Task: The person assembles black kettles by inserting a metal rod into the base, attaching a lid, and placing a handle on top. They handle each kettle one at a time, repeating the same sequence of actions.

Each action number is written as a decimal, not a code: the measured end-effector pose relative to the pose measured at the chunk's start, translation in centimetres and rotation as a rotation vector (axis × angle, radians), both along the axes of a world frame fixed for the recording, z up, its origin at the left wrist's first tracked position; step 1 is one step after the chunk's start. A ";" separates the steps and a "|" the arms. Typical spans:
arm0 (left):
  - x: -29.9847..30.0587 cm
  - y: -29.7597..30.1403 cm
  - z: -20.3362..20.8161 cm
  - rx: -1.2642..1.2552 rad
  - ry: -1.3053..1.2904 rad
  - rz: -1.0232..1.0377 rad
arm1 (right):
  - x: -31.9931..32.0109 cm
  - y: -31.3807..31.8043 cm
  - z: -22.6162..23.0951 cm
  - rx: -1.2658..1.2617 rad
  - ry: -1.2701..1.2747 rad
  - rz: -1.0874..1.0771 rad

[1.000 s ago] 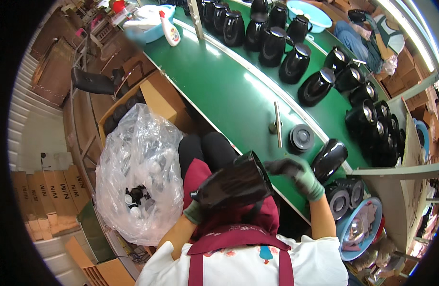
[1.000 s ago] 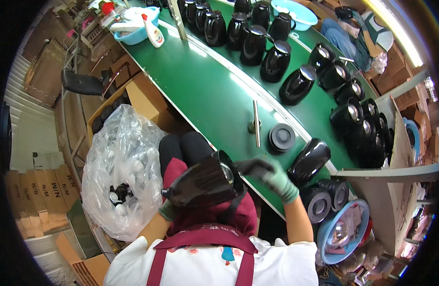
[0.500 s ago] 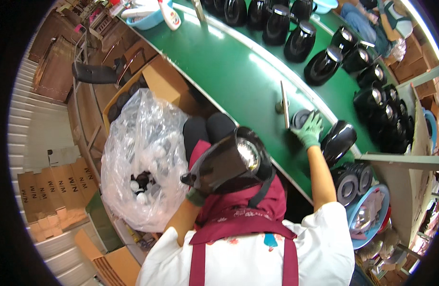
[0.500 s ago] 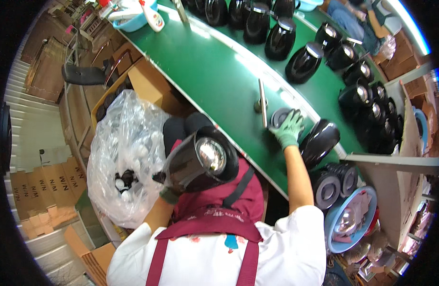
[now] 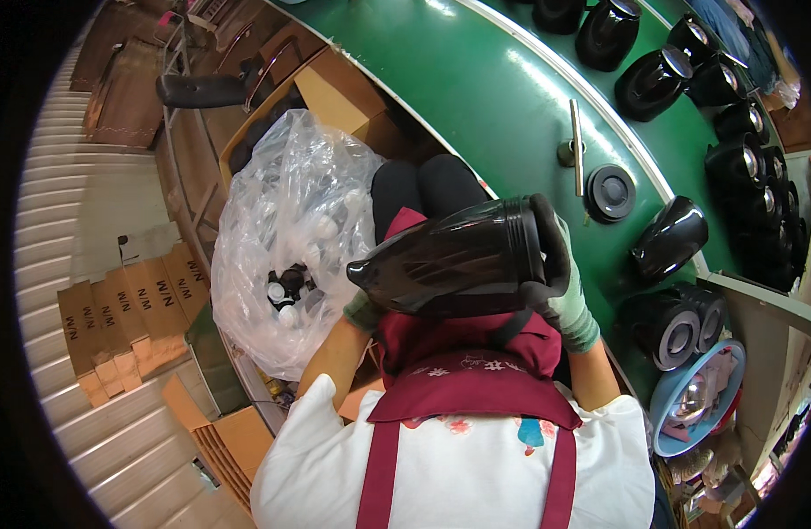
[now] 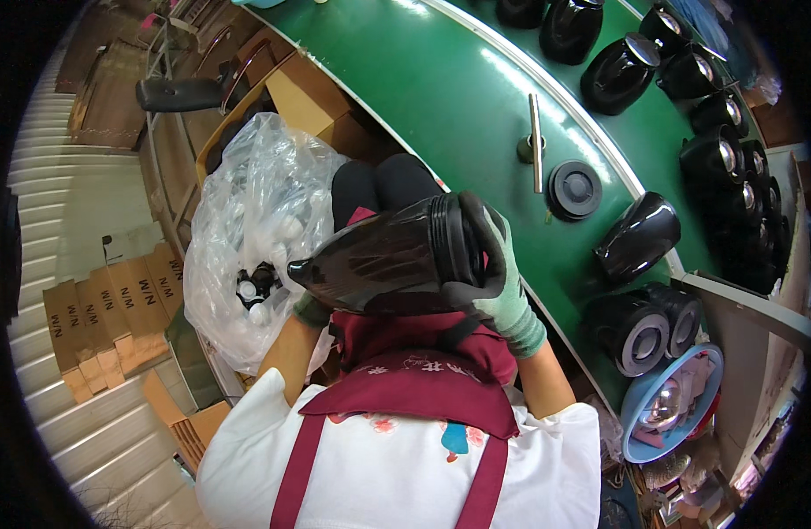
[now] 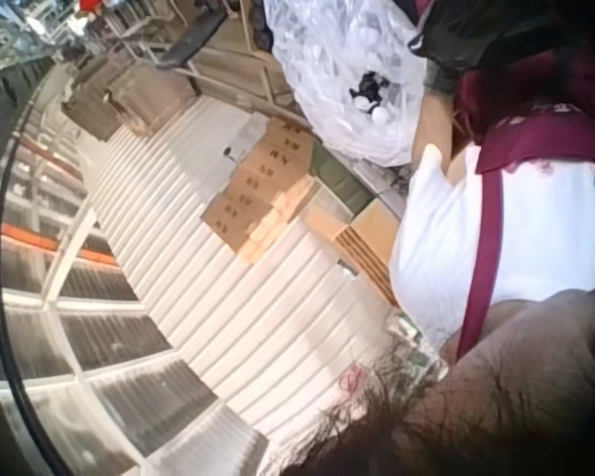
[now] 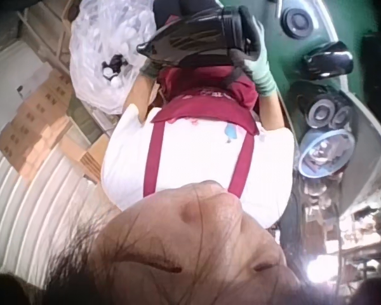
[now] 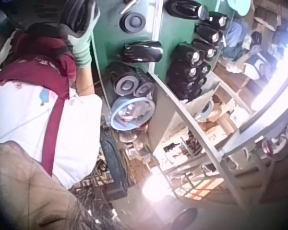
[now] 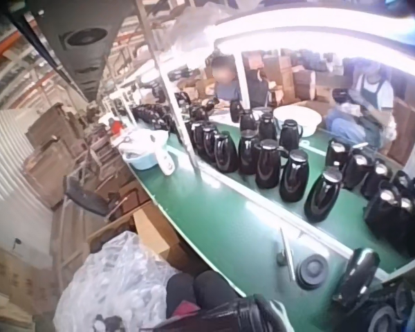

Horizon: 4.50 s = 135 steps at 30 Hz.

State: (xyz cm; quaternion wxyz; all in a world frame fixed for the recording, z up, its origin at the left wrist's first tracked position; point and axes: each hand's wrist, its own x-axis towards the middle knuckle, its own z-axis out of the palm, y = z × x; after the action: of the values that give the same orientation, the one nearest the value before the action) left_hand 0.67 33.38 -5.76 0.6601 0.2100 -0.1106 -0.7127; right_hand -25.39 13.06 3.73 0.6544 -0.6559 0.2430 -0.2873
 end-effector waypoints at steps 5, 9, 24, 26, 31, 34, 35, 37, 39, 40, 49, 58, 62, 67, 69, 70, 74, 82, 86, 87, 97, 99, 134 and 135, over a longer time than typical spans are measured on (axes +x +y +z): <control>0.3 0.3 0.5 -0.003 0.012 -0.013 | 1.1 0.9 -0.5 -0.011 0.001 0.054; -0.1 0.0 1.1 0.019 0.019 -0.035 | 1.1 1.4 -0.8 0.043 -0.004 0.071; 0.7 0.5 0.7 -0.015 0.004 0.033 | 2.4 -0.7 4.4 0.240 -0.083 0.125; 0.4 0.3 1.1 0.014 0.129 0.027 | 2.5 -0.6 4.6 0.312 -0.054 0.113; -1.1 0.5 1.1 0.216 0.009 0.013 | 2.7 0.5 4.5 0.076 0.012 -0.033; -1.4 1.6 -0.4 0.339 0.022 -0.063 | 2.2 1.3 3.7 -0.146 -0.001 -0.015; -1.4 2.2 -0.9 0.377 0.043 -0.065 | 2.0 1.5 3.6 -0.222 -0.011 0.002; -1.6 1.5 0.5 0.440 0.129 -0.053 | 2.1 1.6 3.4 -0.157 0.025 0.010; -1.5 1.4 0.3 0.358 0.221 -0.020 | 2.3 1.4 2.3 -0.014 0.043 0.005; -1.3 1.8 -1.1 0.247 0.246 -0.008 | 2.7 0.8 2.7 0.114 0.041 0.035; -2.3 2.0 -2.3 0.167 0.301 0.046 | 3.3 0.7 3.5 0.142 0.035 -0.020; -2.3 6.4 -4.7 0.404 0.268 0.049 | 4.6 -0.1 5.0 -0.563 -0.108 0.295; 1.9 3.1 2.7 0.315 -0.694 0.081 | 4.5 -0.2 -0.7 0.157 0.052 0.114; 0.5 3.2 8.1 0.155 -1.003 0.202 | 5.1 0.3 1.2 0.419 -0.050 0.197; -0.9 4.5 5.6 0.219 -0.576 0.256 | 4.9 1.0 0.1 0.135 -0.033 0.177; -0.9 4.5 5.5 0.246 -0.573 0.265 | 5.1 1.2 -0.3 -0.009 -0.025 0.152; 0.1 2.3 9.4 0.180 -0.644 0.322 | 5.3 0.4 2.0 0.359 -0.059 0.088; -1.3 3.4 8.0 0.446 -0.131 0.296 | 4.2 1.0 1.8 -0.015 -0.017 0.136; 0.6 1.4 11.3 0.006 -1.684 0.263 | 4.7 -0.2 -0.1 -0.039 0.163 0.196; 1.1 -0.9 15.2 -0.309 -2.165 0.252 | 4.7 0.0 -1.3 0.434 0.135 0.271; 1.0 3.2 7.9 0.418 -0.544 0.424 | 4.9 0.9 -0.5 -0.153 -0.100 0.121; 0.9 2.8 8.7 0.339 -0.852 0.433 | 5.4 1.5 0.2 -0.022 -0.137 0.090; 2.1 0.9 11.8 0.322 -1.330 0.262 | 6.9 1.9 -3.2 0.035 0.009 0.056; 1.7 0.1 13.3 0.303 -1.494 0.240 | 6.8 2.0 -4.5 0.296 -0.064 0.066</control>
State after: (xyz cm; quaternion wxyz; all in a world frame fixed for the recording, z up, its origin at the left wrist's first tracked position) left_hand 2.36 33.46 7.53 0.4472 0.7340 -0.4045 -0.3126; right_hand -18.60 15.10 -0.78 0.7603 -0.5506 0.2400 -0.2473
